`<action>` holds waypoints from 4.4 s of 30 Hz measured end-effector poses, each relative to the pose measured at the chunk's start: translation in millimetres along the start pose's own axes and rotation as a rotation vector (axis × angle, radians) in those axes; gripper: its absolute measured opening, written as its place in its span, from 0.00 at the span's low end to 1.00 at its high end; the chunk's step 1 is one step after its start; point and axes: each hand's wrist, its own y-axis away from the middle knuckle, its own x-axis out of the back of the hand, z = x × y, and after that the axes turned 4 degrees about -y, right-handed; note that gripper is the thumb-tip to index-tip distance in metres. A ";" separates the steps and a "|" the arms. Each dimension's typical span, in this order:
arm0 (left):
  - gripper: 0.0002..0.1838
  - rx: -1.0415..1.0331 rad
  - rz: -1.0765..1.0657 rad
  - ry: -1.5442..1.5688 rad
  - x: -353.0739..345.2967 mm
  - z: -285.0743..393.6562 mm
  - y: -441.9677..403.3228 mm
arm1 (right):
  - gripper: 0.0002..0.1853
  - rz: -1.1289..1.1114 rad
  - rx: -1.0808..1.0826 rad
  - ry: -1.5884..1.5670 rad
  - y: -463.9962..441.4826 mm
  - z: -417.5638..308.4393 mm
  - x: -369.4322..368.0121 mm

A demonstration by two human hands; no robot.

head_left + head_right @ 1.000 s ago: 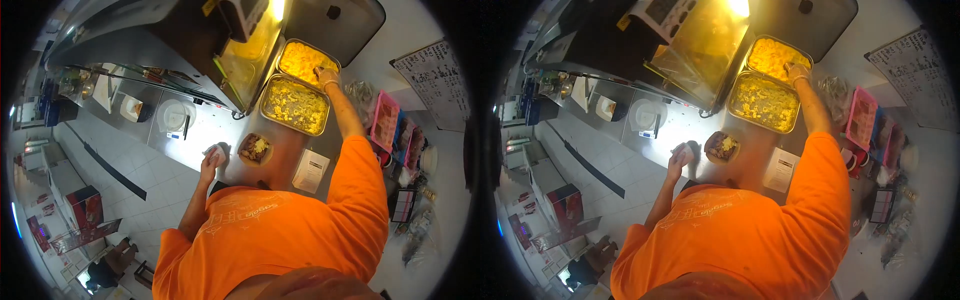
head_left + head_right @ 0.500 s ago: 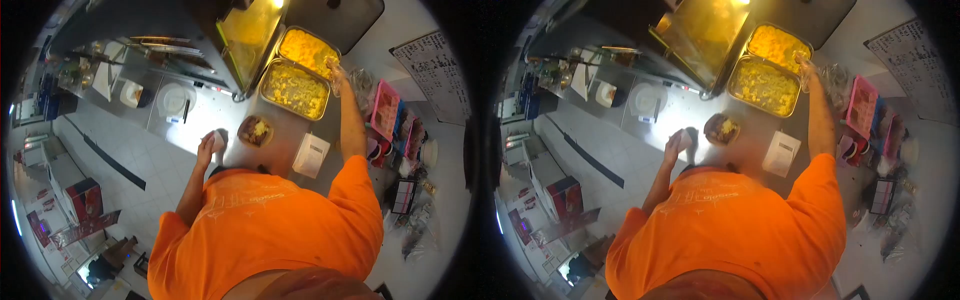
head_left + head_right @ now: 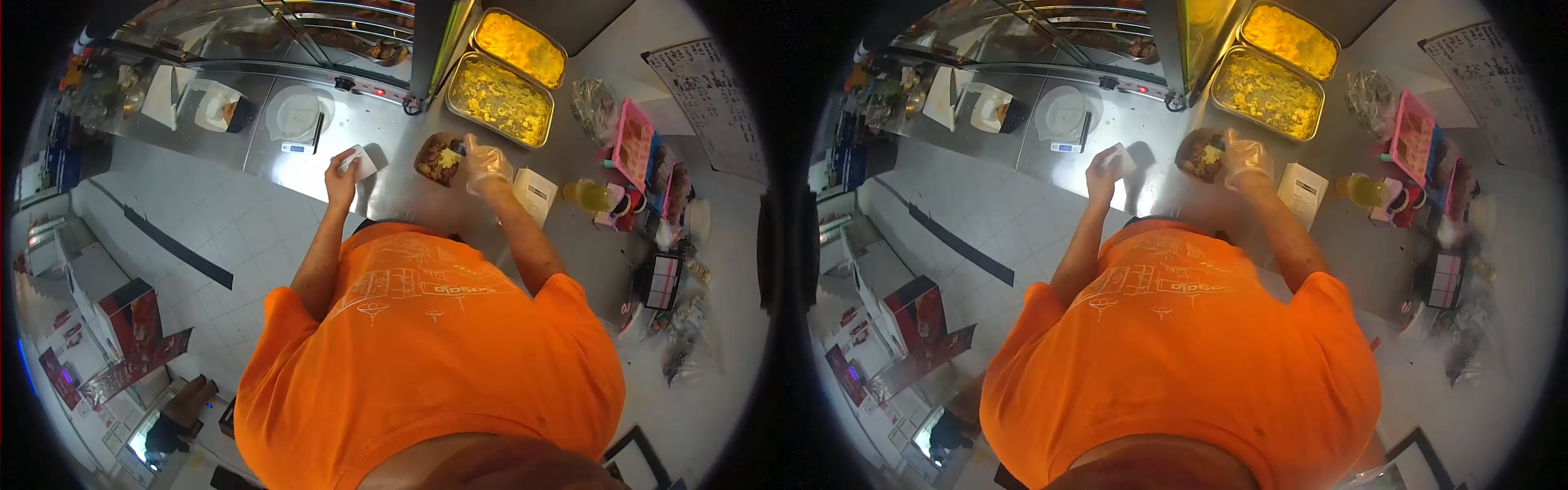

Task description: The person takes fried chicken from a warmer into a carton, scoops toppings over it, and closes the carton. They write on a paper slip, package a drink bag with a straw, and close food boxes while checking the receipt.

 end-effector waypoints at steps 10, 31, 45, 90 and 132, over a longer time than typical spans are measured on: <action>0.27 -0.477 0.230 -0.147 65.0 80.1 -126.4 | 0.51 0.232 0.030 0.145 5.6 10.6 -67.9; 0.17 -0.615 0.099 -0.052 -45.5 180.3 -121.9 | 0.08 0.696 -0.387 -0.523 -134.5 226.1 68.4; 0.26 -0.446 0.489 -0.051 -161.0 255.1 34.4 | 0.12 0.724 -0.364 -0.245 -198.7 527.7 90.9; 0.49 -0.629 -0.289 -0.032 -75.3 262.2 98.4 | 0.19 0.507 0.257 -0.775 66.2 70.7 20.1; 0.37 -0.526 0.235 -0.135 -214.2 230.8 184.0 | 0.18 0.972 -0.107 -0.990 108.0 535.3 139.9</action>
